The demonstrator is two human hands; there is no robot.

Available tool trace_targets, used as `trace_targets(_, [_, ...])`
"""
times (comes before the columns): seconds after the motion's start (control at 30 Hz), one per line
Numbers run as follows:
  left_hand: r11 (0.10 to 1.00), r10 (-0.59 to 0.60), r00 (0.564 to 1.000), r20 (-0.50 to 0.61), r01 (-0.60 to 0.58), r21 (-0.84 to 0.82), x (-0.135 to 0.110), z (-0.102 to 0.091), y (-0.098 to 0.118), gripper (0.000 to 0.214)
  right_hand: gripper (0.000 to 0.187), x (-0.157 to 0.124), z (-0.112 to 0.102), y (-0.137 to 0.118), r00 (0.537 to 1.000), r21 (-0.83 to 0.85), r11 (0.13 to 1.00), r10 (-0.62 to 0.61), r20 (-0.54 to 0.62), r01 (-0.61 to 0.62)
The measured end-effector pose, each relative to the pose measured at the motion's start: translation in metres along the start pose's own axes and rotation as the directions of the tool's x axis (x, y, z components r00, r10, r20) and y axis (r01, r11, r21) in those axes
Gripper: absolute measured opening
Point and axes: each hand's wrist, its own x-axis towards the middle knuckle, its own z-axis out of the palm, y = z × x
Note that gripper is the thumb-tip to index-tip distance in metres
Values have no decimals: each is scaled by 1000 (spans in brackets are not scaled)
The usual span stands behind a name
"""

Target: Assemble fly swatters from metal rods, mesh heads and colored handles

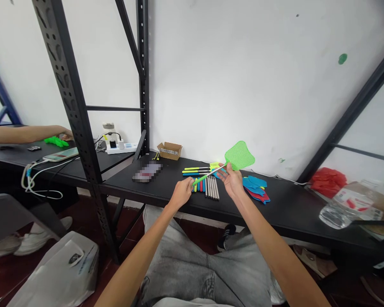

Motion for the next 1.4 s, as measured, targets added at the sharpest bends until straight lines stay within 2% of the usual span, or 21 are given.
trace_targets(0.1, [1000, 6, 998, -65, -7, -7, 2, -3, 0, 34, 22, -7, -2, 16, 985, -177, 971, 167, 37, -158])
trace_targets(0.17, [999, -38, 991, -131, 37, -11, 3, -4, -2, 31, 23, -14, -12, 26, 970, -338, 918, 237, 47, -208])
trace_targets(0.23, [995, -104, 976, -190, 101, -26, 4, -5, -5, 29, 21, -20, -27, 31, 983, -485, 865, 175, 56, -127])
trace_targets(0.33, [981, -192, 947, -256, 183, -61, 6, -6, -11, 28, 17, -25, -54, 31, 997, -634, 770, -29, 69, 66])
trace_targets(0.4, [973, -231, 929, -291, 223, -62, 11, -8, -16, 29, 20, -24, -66, 30, 995, -678, 729, -89, 43, 94])
trace_targets(0.5, [963, -258, 914, -314, 271, 0, 28, -12, -27, 29, 23, -19, -72, 30, 994, -754, 652, -105, 12, 78])
trace_targets(0.63, [929, -258, 932, -256, 312, 200, 59, -13, -43, 27, 18, -16, -70, 33, 984, -889, 444, -173, 36, 110])
trace_targets(0.7, [913, -259, 944, -205, 308, 268, 70, -10, -50, 26, 16, -16, -70, 34, 982, -923, 376, -189, 12, 84])
trace_targets(0.9, [885, -252, 961, -117, 278, 374, 78, -2, -58, 25, 24, -16, -67, 34, 992, -982, 189, -122, -20, 3])
trace_targets(1.1, [848, -180, 976, -126, 218, 482, 62, -4, -40, 28, 29, -20, -57, 30, 998, -992, 117, -30, -60, -56])
trace_targets(1.2, [801, -155, 983, -98, 183, 570, 43, -4, -23, 31, 30, -19, -53, 30, 995, -995, 25, -14, -95, -95])
trace_targets(1.3, [754, -243, 969, -42, 216, 620, 27, -1, -8, 36, 26, -17, -50, 30, 994, -994, -27, 6, -108, -108])
trace_targets(1.4, [716, -346, 938, -13, 273, 642, 21, 3, 0, 35, 14, -14, -50, 30, 991, -993, -14, 62, -118, -117])
